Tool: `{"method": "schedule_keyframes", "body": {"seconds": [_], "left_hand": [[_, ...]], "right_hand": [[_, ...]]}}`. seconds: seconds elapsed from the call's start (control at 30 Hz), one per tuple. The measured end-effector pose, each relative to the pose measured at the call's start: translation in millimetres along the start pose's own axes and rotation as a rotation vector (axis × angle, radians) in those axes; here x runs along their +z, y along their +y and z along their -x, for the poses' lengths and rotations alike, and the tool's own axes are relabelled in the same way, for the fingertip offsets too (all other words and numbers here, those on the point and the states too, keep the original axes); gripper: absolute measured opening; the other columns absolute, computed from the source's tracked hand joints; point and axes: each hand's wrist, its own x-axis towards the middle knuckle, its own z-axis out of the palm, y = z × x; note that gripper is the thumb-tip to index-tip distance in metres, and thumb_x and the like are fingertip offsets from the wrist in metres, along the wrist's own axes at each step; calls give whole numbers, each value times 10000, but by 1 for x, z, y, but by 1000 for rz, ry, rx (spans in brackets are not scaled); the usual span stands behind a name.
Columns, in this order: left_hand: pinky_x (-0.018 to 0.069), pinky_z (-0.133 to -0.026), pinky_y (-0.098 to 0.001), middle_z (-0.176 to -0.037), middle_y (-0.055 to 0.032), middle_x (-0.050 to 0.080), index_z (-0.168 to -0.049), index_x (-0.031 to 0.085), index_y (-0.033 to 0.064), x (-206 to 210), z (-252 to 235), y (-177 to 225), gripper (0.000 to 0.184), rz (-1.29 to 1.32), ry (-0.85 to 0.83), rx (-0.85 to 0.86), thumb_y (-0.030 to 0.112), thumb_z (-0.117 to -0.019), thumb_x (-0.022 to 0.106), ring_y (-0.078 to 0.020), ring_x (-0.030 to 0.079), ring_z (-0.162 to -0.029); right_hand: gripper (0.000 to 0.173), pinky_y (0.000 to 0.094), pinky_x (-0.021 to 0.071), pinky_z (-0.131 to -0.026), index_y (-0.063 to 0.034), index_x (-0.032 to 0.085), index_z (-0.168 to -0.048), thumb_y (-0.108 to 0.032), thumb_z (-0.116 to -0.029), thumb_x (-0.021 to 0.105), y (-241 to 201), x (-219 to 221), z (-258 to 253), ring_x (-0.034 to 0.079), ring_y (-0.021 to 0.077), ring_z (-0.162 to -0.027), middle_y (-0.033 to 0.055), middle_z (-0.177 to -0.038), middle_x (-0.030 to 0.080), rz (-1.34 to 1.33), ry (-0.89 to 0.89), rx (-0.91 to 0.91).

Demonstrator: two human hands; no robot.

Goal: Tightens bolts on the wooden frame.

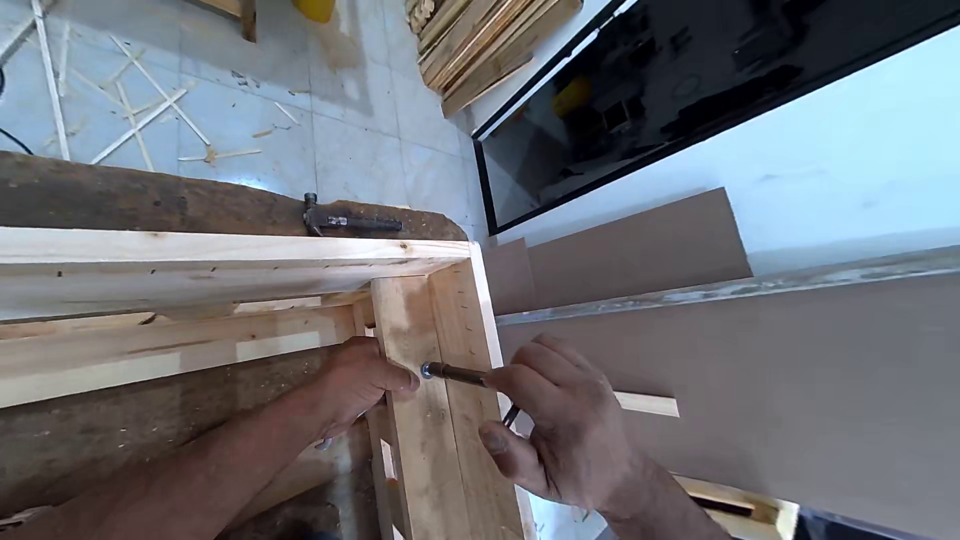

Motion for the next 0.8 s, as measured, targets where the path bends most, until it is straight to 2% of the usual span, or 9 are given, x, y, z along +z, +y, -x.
{"method": "schedule_keyframes", "body": {"seconds": [0.33,0.43,0.5,0.57,0.6,0.63,0.7,0.77,0.8], "left_hand": [[621,-790,-367,-1017,-162,729,-1113,648,-24,-1,-1,3,285,-6,-11,-37,-49,-847,748,-245,729,-911],[621,-797,-365,-1022,-152,725,-1121,639,-20,-2,0,5,298,-22,-4,-53,-42,-848,756,-239,728,-916],[620,-794,-358,-1012,-152,728,-1111,645,-19,-2,0,5,290,-18,3,-56,-44,-845,759,-236,728,-910],[620,-779,-357,-1000,-159,728,-1115,643,-24,-1,1,4,298,-19,14,-53,-43,-843,764,-240,730,-888],[623,-775,-363,-999,-164,730,-1119,643,-29,-1,0,3,311,-23,17,-43,-43,-835,769,-248,732,-886],[626,-783,-372,-1006,-164,732,-1124,645,-30,-1,0,2,324,-31,14,-34,-38,-829,778,-252,734,-895],[629,-790,-385,-1004,-161,736,-1111,657,-29,-1,-2,1,330,-37,14,-27,-41,-809,791,-254,737,-899],[618,-793,-386,-1003,-152,735,-1097,667,-18,-2,-2,3,323,-56,16,-40,-31,-799,790,-246,730,-907],[613,-788,-377,-995,-147,733,-1093,669,-12,-2,-2,3,312,-61,16,-43,-28,-805,786,-238,725,-903]], "right_hand": [[521,336,463,-689,-123,638,-964,-536,-1043,331,29,1,-3,550,195,-750,20,-740,524,-1,-151,-298],[536,357,509,-749,-119,627,-985,-546,-1057,311,43,-6,-14,578,208,-778,27,-771,541,9,-250,-414],[578,365,505,-685,-119,641,-961,-586,-1067,317,50,-9,-25,565,214,-732,24,-747,514,30,-299,-505],[622,363,458,-562,-117,655,-885,-616,-1060,328,42,-5,-29,535,213,-628,17,-670,487,64,-256,-495],[624,356,428,-509,-118,647,-824,-600,-1066,332,29,1,-26,525,208,-578,17,-625,480,95,-189,-387],[609,339,421,-474,-129,627,-755,-562,-1076,342,10,7,-22,534,190,-542,11,-589,483,138,-114,-177],[590,341,429,-409,-142,607,-671,-520,-1069,391,-39,18,-31,563,174,-485,0,-541,494,257,-40,418],[650,417,467,-439,-137,608,-667,-600,-1059,375,-70,17,-58,618,228,-513,30,-537,538,262,-96,944],[665,439,476,-464,-140,608,-678,-624,-1054,351,-74,15,-66,629,241,-537,40,-546,549,225,-128,1080]]}}
